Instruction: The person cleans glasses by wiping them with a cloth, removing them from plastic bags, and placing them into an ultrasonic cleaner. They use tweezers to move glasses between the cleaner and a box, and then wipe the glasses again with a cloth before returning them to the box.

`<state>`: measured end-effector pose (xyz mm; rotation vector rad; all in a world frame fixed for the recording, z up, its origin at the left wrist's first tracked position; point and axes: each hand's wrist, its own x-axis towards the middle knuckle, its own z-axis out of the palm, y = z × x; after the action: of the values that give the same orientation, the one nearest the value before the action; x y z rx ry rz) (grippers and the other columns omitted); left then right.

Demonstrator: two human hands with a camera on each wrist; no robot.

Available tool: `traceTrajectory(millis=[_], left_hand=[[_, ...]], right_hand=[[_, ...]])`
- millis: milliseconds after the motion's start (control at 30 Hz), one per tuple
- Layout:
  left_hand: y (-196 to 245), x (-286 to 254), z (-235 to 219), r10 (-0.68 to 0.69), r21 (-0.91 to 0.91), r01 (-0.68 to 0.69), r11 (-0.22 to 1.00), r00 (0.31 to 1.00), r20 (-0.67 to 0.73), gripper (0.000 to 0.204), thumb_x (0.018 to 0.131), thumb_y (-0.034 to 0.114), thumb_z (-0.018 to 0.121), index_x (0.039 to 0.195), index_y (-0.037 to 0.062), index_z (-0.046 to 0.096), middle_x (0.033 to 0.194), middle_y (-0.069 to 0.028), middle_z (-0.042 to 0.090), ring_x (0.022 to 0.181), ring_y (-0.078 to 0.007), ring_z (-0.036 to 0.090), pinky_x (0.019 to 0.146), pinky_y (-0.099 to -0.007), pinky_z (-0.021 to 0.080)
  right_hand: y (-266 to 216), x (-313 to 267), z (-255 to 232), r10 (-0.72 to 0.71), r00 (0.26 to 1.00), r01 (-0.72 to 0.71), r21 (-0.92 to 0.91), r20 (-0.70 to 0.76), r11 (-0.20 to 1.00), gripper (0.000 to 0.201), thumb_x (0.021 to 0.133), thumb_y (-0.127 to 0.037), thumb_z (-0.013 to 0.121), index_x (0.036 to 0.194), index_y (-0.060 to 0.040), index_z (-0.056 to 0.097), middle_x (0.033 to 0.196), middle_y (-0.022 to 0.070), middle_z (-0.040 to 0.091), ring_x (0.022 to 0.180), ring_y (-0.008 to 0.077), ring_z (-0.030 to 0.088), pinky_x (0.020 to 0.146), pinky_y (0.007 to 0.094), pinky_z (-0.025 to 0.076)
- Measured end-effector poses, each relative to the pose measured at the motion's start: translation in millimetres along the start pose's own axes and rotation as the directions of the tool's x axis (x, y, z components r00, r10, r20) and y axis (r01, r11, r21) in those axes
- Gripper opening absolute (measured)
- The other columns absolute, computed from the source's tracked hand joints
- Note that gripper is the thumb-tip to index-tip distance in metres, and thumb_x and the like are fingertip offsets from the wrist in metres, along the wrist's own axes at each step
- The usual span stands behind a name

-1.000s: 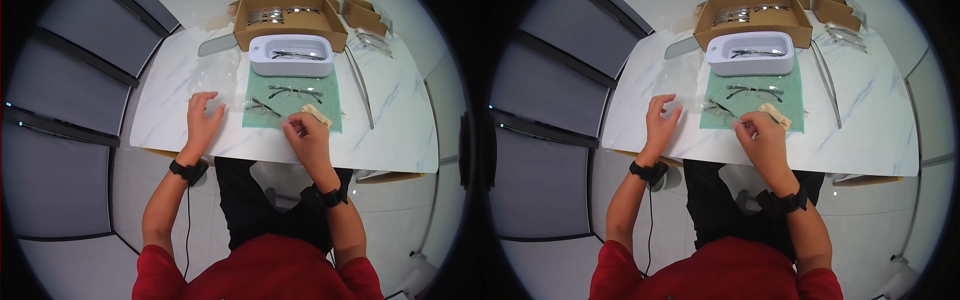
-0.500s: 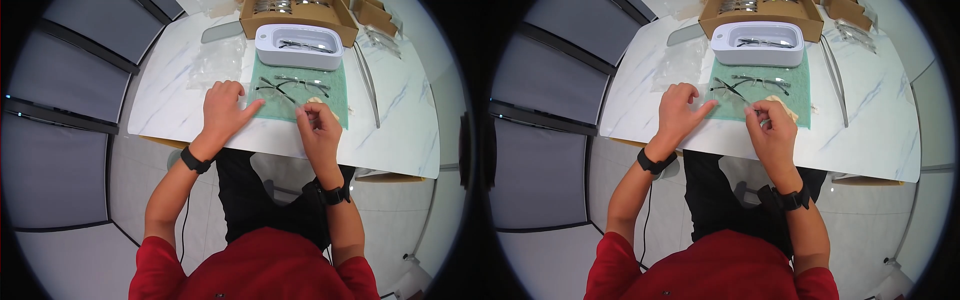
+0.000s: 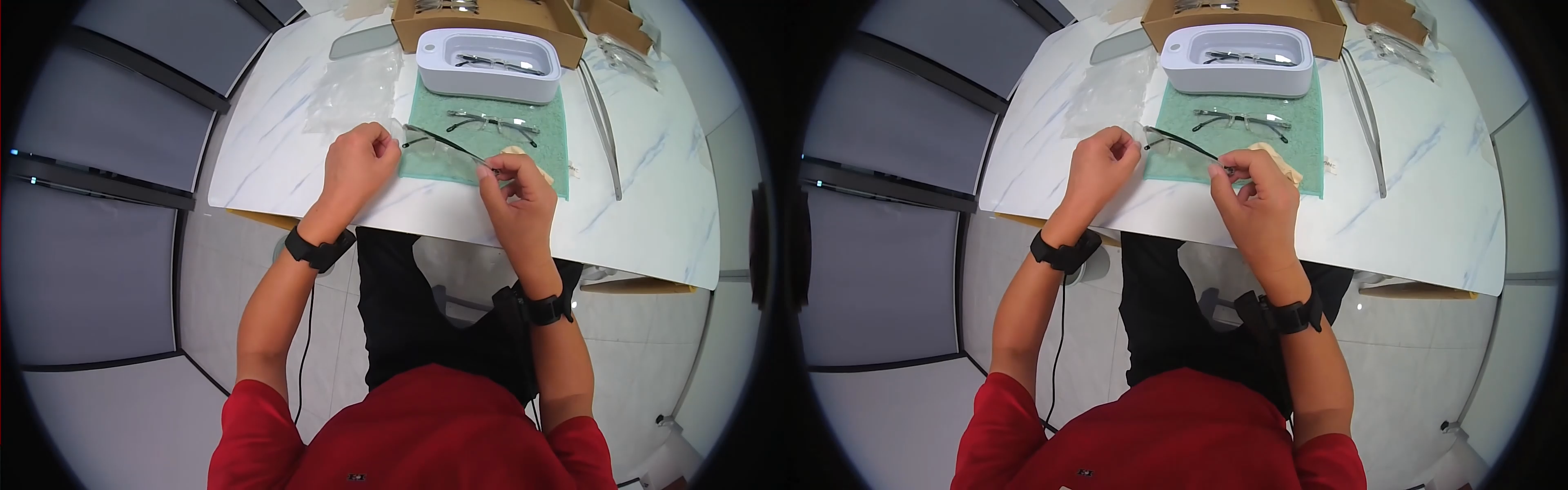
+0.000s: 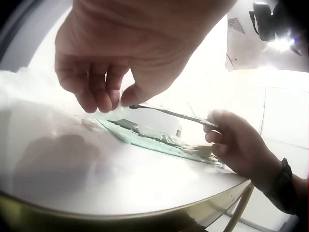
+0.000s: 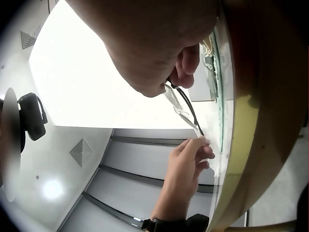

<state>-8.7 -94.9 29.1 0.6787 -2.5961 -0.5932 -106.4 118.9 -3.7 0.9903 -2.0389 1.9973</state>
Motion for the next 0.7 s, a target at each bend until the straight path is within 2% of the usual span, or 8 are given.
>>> traceTrajectory(millis=[200,300,400,467,567,700], left_hand=[[-1.8,-4.6,-6.8,0.003,-0.025,-0.003,1.000,1.000,0.017,0.020,0.084,0.018,0.068,0.085,-0.0018,0.068,0.073,-0.0134,0.068,0.066,-0.0238,0.064,0.065,-0.0338,0.051],[-5.0,-8.4,-3.5,0.051,-0.028,-0.052,0.998,0.998,-0.027,0.013,0.081,0.015,0.065,0.078,0.0019,0.066,0.075,-0.0132,0.068,0.067,-0.0310,0.066,0.064,-0.0393,0.052],[-5.1,-13.0,-3.7,0.037,-0.041,-0.037,0.998,0.999,-0.007,0.018,0.084,0.017,0.068,0.085,-0.0010,0.067,0.074,-0.0123,0.067,0.067,-0.0245,0.065,0.066,-0.0345,0.051],[-5.4,-14.7,-4.3,0.038,-0.040,-0.038,0.998,0.999,-0.014,0.017,0.084,0.017,0.068,0.084,-0.0008,0.067,0.074,-0.0122,0.067,0.067,-0.0242,0.065,0.066,-0.0344,0.051],[-7.0,-15.4,-4.5,0.038,-0.036,-0.038,0.999,0.999,-0.017,0.017,0.084,0.016,0.068,0.083,-0.0005,0.067,0.073,-0.0121,0.067,0.067,-0.0236,0.064,0.065,-0.0341,0.051],[-8.8,-15.6,-2.9,0.029,-0.037,-0.030,0.999,0.999,-0.018,0.017,0.084,0.016,0.068,0.082,-0.0005,0.067,0.072,-0.0119,0.066,0.066,-0.0230,0.064,0.064,-0.0333,0.051]], right_hand=[[-1.3,-0.4,-0.5,-0.071,0.995,0.069,0.034,0.071,0.997,0.019,0.082,0.003,0.075,0.098,-0.0036,0.066,0.092,0.0054,0.069,0.076,0.0120,0.068,0.055,0.0213,0.050],[1.1,0.4,0.5,-0.119,0.989,0.116,0.044,0.089,0.992,0.020,0.081,0.004,0.075,0.097,-0.0034,0.066,0.093,0.0058,0.068,0.076,0.0133,0.068,0.056,0.0222,0.052],[1.6,0.9,0.7,-0.137,0.983,0.133,0.040,0.120,0.990,0.021,0.080,0.005,0.075,0.096,-0.0034,0.065,0.095,0.0062,0.068,0.076,0.0142,0.068,0.056,0.0227,0.052],[1.5,1.6,0.7,-0.147,0.979,0.143,0.037,0.143,0.989,0.022,0.080,0.005,0.076,0.096,-0.0035,0.065,0.095,0.0066,0.068,0.075,0.0144,0.068,0.056,0.0228,0.053],[0.6,0.0,0.9,-0.086,0.982,0.081,0.035,0.169,0.996,0.019,0.081,0.001,0.077,0.095,-0.0034,0.065,0.093,0.0064,0.068,0.075,0.0136,0.067,0.057,0.0229,0.053],[7.9,-2.3,2.1,0.067,0.987,-0.079,0.075,0.148,0.994,0.013,0.085,-0.004,0.077,0.093,-0.0028,0.068,0.085,0.0039,0.068,0.073,0.0100,0.066,0.059,0.0220,0.052]])
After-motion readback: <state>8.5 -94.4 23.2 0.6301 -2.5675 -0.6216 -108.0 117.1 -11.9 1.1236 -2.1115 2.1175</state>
